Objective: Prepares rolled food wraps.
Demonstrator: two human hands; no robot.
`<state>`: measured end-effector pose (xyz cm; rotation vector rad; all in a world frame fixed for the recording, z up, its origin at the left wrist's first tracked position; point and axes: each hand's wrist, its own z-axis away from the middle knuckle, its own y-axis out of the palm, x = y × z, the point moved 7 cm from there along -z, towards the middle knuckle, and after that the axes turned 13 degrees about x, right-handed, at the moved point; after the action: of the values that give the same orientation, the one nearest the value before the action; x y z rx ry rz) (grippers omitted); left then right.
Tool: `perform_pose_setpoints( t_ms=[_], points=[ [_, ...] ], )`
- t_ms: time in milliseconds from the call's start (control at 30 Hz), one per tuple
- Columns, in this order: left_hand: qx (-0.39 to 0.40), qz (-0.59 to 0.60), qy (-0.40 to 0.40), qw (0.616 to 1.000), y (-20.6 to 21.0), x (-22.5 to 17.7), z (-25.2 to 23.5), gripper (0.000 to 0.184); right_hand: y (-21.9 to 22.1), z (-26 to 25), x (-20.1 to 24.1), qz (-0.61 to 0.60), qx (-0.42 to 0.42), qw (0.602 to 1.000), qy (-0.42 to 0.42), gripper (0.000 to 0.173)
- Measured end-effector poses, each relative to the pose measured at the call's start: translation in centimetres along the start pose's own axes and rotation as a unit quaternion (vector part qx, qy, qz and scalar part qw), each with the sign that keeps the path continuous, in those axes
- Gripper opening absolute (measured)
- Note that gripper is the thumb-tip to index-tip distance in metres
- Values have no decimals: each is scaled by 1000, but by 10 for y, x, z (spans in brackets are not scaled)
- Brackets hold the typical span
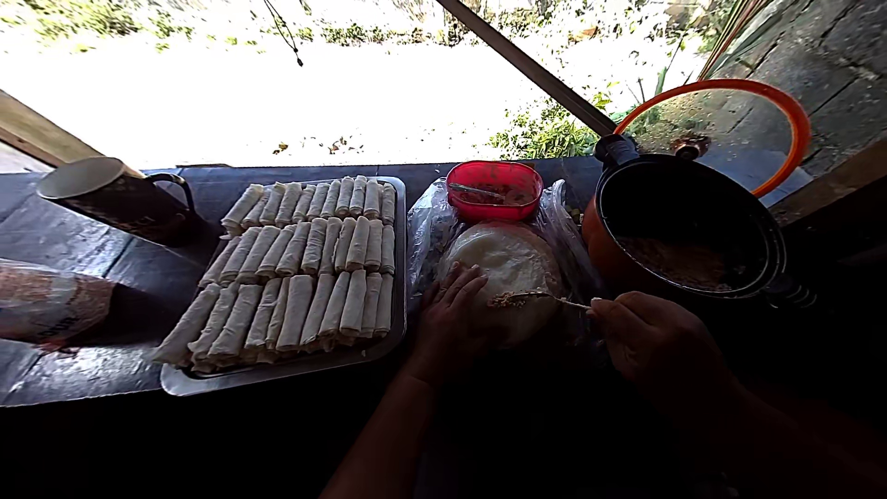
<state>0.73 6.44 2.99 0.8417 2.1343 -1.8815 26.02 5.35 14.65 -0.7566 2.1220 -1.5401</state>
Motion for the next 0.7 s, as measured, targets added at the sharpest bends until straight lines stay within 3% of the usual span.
perform_pose_setpoints(
  t_ms=[333, 700],
  points=[
    [-4, -4, 3, 1000, 0, 1, 0, 84, 8, -12, -5, 8, 11, 1000, -6, 25],
    [-6, -4, 5, 1000, -1, 0, 0, 85, -19, -1, -15, 31, -7, 999, -37, 27]
  ],
)
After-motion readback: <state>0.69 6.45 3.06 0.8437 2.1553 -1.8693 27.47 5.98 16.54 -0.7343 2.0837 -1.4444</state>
